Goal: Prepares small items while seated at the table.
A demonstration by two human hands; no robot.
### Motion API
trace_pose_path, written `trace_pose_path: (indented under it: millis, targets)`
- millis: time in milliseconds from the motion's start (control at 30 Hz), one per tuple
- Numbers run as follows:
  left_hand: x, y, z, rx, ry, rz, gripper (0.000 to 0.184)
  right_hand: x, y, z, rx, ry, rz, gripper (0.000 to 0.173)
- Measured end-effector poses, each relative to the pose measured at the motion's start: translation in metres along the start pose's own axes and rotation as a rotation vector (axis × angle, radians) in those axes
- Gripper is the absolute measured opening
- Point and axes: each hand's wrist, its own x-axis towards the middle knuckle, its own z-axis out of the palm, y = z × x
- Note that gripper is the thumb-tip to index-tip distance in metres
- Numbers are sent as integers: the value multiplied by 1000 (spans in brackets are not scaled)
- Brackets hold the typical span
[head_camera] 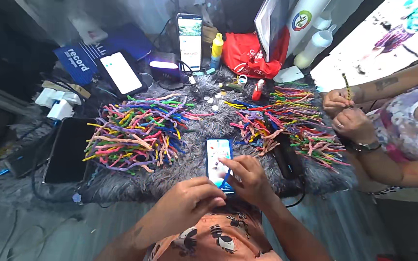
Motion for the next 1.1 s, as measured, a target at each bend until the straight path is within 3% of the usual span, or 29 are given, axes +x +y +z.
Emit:
trace_pose_path:
  millis: [100, 233, 367, 700, 1100]
  targets:
    - [-8, 2, 0, -136, 7, 21, 23, -15, -7, 2, 196, -23, 10, 25]
    - [-19, -4, 4, -302, 54, -90, 22, -31, -20, -15, 606, -33, 105, 28]
    - [-23, -12, 20, -306, 66, -171, 22, -36, -29, -19, 847, 10, 203, 23]
    - [-24, -18, 32, -295, -26, -280, 26, -37, -31, -17, 807, 83, 133, 17]
    - [-27, -20, 25, -340, 49, -207, 19, -42, -25, -17, 758, 96, 114, 11]
